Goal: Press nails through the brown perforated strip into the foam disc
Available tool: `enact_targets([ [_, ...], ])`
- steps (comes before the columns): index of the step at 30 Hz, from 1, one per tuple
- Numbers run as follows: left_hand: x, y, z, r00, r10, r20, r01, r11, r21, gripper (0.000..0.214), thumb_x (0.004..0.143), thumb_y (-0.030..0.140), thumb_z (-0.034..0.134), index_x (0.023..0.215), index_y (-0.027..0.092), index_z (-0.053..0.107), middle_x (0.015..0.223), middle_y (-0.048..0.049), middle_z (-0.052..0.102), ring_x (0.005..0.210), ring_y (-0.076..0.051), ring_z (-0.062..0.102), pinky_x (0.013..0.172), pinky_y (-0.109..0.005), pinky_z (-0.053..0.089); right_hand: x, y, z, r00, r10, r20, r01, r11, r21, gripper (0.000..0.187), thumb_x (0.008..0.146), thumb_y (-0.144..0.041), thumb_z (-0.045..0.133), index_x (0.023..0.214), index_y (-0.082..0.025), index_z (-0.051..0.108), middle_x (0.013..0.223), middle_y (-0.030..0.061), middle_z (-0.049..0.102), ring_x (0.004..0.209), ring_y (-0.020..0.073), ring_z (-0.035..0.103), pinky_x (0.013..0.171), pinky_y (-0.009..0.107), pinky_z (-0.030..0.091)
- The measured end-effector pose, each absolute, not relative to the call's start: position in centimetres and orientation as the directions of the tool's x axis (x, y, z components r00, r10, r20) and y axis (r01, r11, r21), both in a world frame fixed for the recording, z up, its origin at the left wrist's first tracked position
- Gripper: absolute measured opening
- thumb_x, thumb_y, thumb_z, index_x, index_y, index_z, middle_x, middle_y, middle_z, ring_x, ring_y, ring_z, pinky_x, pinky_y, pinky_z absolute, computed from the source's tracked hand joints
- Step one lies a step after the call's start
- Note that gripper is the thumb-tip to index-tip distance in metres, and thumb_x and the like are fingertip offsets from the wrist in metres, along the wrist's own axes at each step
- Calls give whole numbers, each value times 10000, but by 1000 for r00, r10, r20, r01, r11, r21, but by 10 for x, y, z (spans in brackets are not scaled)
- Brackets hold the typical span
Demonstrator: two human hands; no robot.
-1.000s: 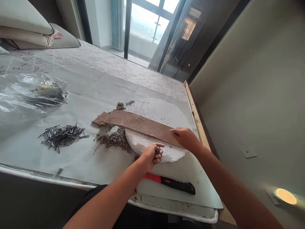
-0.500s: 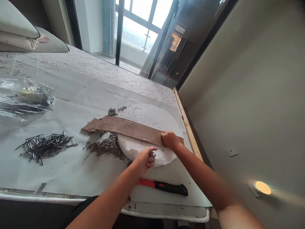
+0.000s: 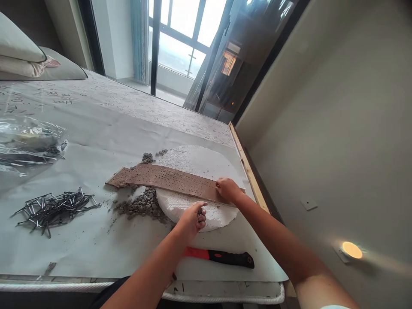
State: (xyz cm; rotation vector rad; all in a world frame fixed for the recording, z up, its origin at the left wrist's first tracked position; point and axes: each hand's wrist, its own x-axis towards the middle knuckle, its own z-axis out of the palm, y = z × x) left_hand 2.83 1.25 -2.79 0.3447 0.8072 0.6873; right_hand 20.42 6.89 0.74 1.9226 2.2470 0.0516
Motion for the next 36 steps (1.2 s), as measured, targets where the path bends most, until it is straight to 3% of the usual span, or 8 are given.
enact_targets([
  [5, 28, 11, -31, 506, 694, -512, -438, 719, 540, 121, 789, 226, 521, 886, 154, 517, 575, 43, 439, 384, -15, 326, 366, -133, 190, 201, 68, 7, -96, 992, -81, 992, 102, 74, 262, 879, -161, 379, 883, -98, 633, 940, 149, 652, 825, 192, 589, 697, 256, 377],
  [12, 28, 12, -20, 426, 704, -567, -472, 708, 525, 90, 850, 188, 433, 890, 139, 496, 543, 16, 493, 458, -83, 511, 470, -196, 453, 204, 65, 29, -5, 1000, 2, 994, 5, -107, 328, 937, -208, 256, 1057, -97, 541, 972, 135, 644, 814, 157, 584, 657, 229, 404],
  [16, 27, 11, -10, 415, 709, -571, -510, 701, 499, 44, 823, 158, 483, 856, 133, 499, 567, -22, 550, 615, -161, 632, 608, -275, 529, 187, 39, 46, -352, 933, -79, 849, 282, -448, 267, 907, -284, 386, 1007, -162, 601, 1076, 86, 637, 953, 153, 583, 766, 231, 435],
  [18, 28, 10, -9, 471, 698, -540, -489, 715, 499, 40, 824, 146, 473, 839, 133, 508, 574, -21, 557, 574, -142, 615, 573, -256, 519, 174, 22, 46, -518, 850, -99, 769, 411, -489, 205, 863, -244, 464, 903, -171, 651, 1165, 80, 600, 1046, 168, 553, 839, 250, 425],
  [22, 30, 8, -14, 555, 678, -482, -430, 730, 531, 62, 837, 168, 457, 818, 137, 507, 521, 22, 481, 407, -65, 460, 370, -150, 341, 164, 6, 36, -512, 853, -103, 801, 431, -415, 162, 804, -253, 566, 886, -172, 679, 1129, 78, 618, 974, 169, 589, 802, 246, 443],
  [25, 29, 10, -14, 567, 650, -506, -420, 756, 501, 87, 852, 182, 421, 829, 134, 490, 554, 15, 477, 397, -44, 411, 339, -130, 243, 180, 16, 31, -349, 937, -21, 906, 332, -264, 213, 861, -277, 500, 928, -170, 671, 1006, 65, 660, 902, 131, 606, 765, 204, 436],
  [29, 28, 13, -9, 501, 671, -546, -434, 741, 512, 52, 831, 155, 443, 862, 137, 481, 598, 15, 480, 412, -31, 407, 352, -121, 247, 203, 40, 23, -86, 996, -15, 995, 86, 47, 270, 894, -162, 394, 940, -122, 657, 977, 115, 661, 841, 152, 620, 678, 215, 435],
  [36, 28, 14, -7, 487, 690, -535, -439, 723, 533, 66, 825, 144, 453, 887, 146, 475, 603, 17, 478, 433, -37, 433, 381, -125, 290, 204, 64, 9, -121, 988, -99, 973, 138, 185, 205, 781, -28, 480, 881, -78, 652, 944, 175, 657, 842, 203, 631, 700, 252, 448],
])
